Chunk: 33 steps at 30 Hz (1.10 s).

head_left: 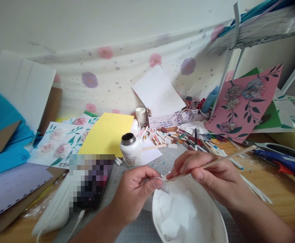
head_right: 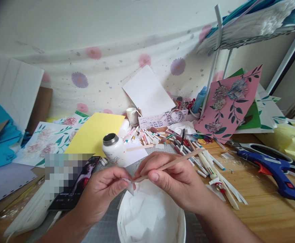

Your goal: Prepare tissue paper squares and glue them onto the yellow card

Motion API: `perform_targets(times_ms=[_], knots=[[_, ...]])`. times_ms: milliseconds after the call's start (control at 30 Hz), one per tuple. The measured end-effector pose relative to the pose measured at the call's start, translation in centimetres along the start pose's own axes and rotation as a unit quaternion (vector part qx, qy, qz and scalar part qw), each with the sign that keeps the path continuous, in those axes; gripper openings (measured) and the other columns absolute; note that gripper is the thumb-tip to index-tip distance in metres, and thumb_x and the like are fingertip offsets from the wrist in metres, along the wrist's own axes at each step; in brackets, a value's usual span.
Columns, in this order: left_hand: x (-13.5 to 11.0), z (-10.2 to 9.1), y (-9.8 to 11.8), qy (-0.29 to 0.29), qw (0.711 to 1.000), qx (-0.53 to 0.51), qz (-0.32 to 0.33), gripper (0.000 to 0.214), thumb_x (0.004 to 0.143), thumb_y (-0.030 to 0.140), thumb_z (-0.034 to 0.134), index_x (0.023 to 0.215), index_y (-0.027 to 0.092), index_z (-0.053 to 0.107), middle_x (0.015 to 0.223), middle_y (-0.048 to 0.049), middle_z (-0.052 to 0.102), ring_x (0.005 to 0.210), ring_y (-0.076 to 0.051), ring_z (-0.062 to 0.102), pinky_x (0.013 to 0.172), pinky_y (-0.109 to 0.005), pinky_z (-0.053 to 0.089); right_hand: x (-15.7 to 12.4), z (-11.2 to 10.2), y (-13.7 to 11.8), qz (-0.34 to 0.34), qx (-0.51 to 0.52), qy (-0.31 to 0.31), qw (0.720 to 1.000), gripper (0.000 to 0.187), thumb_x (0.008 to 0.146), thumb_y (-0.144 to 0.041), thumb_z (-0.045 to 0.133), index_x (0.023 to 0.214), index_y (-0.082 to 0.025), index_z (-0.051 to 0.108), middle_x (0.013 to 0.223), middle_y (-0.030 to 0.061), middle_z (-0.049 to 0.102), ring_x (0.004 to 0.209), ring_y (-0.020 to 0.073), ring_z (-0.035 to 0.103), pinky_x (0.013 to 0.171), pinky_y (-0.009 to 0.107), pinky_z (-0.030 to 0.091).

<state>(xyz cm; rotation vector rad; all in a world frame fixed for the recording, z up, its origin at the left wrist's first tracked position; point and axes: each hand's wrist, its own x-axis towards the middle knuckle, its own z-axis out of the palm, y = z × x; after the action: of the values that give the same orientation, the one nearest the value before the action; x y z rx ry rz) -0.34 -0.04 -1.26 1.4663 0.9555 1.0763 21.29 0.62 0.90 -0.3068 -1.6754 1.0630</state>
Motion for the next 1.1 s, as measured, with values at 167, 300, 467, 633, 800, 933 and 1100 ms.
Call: perform_targets(times_ms=[167, 300, 467, 633, 800, 933, 1100], knots=[[0.09, 0.03, 0.20, 0.007, 1.000, -0.001, 0.003, 0.026, 0.076, 0.040, 0.077, 0.072, 0.016, 0.071, 0.066, -0.0035, 0.070, 0.063, -0.015, 0.060, 0.060, -0.024, 0.047, -0.05, -0.04, 0.09, -0.001, 0.005, -0.009, 1.000, 0.018, 0.098, -0.024, 0.060, 0.101, -0.021, 0.077, 0.092, 0.0085, 0.077, 0.092, 0.0204, 0.070, 0.079, 0.033, 0.059], [0.07, 0.02, 0.05, 0.017, 1.000, -0.001, 0.005, 0.026, 0.076, 0.041, 0.078, 0.071, 0.016, 0.071, 0.061, -0.0015, 0.065, 0.058, -0.013, 0.054, 0.055, -0.022, 0.043, -0.15, -0.05, 0.15, 0.003, 0.006, -0.014, 1.000, 0.018, 0.098, -0.025, 0.059, 0.101, -0.020, 0.077, 0.092, 0.0091, 0.077, 0.092, 0.0209, 0.070, 0.079, 0.035, 0.058], [0.14, -0.05, -0.05, 0.021, 0.999, -0.033, 0.008, 0.025, 0.076, 0.040, 0.079, 0.071, 0.016, 0.072, 0.063, -0.0013, 0.067, 0.060, -0.013, 0.056, 0.057, -0.021, 0.046, -0.15, -0.05, -0.01, -0.001, 0.017, -0.025, 1.000, 0.019, 0.099, -0.025, 0.058, 0.104, -0.020, 0.076, 0.093, 0.0096, 0.077, 0.092, 0.0212, 0.070, 0.079, 0.035, 0.059], [0.22, -0.03, 0.00, 0.024, 0.999, -0.046, 0.010, 0.023, 0.075, 0.038, 0.080, 0.071, 0.017, 0.073, 0.062, -0.0002, 0.068, 0.059, -0.011, 0.056, 0.055, -0.018, 0.046, -0.15, -0.07, -0.11, 0.000, 0.011, -0.033, 0.999, 0.019, 0.099, -0.024, 0.058, 0.104, -0.020, 0.076, 0.094, 0.0101, 0.077, 0.092, 0.0207, 0.070, 0.078, 0.034, 0.058], [0.17, 0.12, 0.12, 0.024, 0.999, -0.045, 0.015, 0.023, 0.074, 0.038, 0.081, 0.070, 0.017, 0.073, 0.062, -0.0008, 0.069, 0.059, -0.012, 0.057, 0.055, -0.020, 0.047, -0.19, -0.07, -0.04, -0.011, 0.006, -0.024, 1.000, 0.019, 0.099, -0.024, 0.058, 0.104, -0.020, 0.076, 0.092, 0.0094, 0.077, 0.092, 0.0216, 0.071, 0.077, 0.036, 0.059], [0.18, 0.13, 0.20, 0.022, 0.999, -0.042, 0.015, 0.023, 0.074, 0.039, 0.081, 0.070, 0.017, 0.073, 0.062, -0.0006, 0.067, 0.058, -0.012, 0.055, 0.055, -0.020, 0.046, -0.11, -0.10, -0.15, -0.007, -0.009, -0.028, 1.000, 0.019, 0.099, -0.025, 0.058, 0.104, -0.020, 0.076, 0.093, 0.0105, 0.077, 0.090, 0.0219, 0.071, 0.076, 0.035, 0.059], [0.16, -0.03, 0.10, 0.022, 0.999, -0.030, 0.009, 0.027, 0.074, 0.041, 0.080, 0.069, 0.017, 0.072, 0.062, -0.0008, 0.064, 0.059, -0.012, 0.053, 0.055, -0.020, 0.044, -0.06, -0.05, -0.27, -0.006, -0.014, -0.027, 1.000, 0.019, 0.098, -0.024, 0.059, 0.103, -0.019, 0.077, 0.092, 0.0105, 0.077, 0.090, 0.0216, 0.071, 0.076, 0.034, 0.059]])
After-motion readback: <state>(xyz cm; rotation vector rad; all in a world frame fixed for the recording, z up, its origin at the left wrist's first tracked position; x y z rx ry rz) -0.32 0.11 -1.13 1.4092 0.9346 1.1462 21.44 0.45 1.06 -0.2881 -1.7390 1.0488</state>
